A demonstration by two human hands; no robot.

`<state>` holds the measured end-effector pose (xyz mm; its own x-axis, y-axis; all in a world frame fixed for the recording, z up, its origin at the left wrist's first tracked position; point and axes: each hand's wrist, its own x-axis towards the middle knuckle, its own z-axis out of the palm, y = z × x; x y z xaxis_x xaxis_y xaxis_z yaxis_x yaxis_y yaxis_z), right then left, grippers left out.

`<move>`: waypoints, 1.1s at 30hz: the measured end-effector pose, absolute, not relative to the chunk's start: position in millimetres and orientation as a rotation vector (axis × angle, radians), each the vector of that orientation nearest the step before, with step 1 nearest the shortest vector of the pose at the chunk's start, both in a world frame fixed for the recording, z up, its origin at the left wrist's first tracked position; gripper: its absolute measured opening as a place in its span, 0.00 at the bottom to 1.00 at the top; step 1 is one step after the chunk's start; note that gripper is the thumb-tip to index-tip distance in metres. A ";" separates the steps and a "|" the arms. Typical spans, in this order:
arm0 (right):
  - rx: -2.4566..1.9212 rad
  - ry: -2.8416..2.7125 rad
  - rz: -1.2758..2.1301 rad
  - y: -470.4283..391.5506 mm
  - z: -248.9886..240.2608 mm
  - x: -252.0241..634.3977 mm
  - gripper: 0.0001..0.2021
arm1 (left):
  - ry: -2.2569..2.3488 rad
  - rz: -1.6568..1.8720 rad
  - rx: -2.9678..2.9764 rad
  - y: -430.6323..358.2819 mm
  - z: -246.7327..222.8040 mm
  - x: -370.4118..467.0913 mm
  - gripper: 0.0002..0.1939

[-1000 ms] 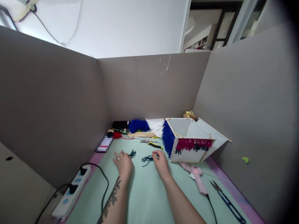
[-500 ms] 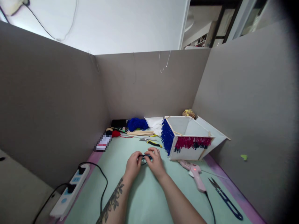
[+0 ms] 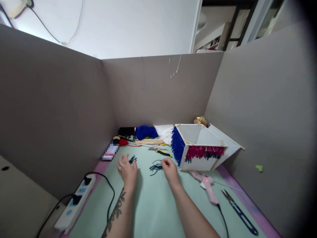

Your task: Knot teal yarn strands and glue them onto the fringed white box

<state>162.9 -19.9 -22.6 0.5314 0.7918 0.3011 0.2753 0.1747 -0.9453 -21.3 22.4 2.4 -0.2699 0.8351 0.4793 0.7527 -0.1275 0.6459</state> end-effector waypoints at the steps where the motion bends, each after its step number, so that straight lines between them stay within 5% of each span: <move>1: -1.378 -0.993 0.509 -19.4 -22.2 162.3 0.09 | 1.828 1.336 1.865 20.6 1.4 -16.7 0.16; 7: -1.220 -1.207 0.684 -23.5 -13.8 147.9 0.06 | 1.012 0.904 1.423 9.3 -8.5 17.2 0.23; 22: -0.975 -1.100 1.166 -28.3 -4.0 136.9 0.06 | 0.992 1.039 1.031 13.9 -7.3 12.8 0.22; 33: -1.094 -0.883 0.996 -18.3 -18.7 144.2 0.11 | 1.087 0.983 1.752 12.7 -17.8 17.3 0.13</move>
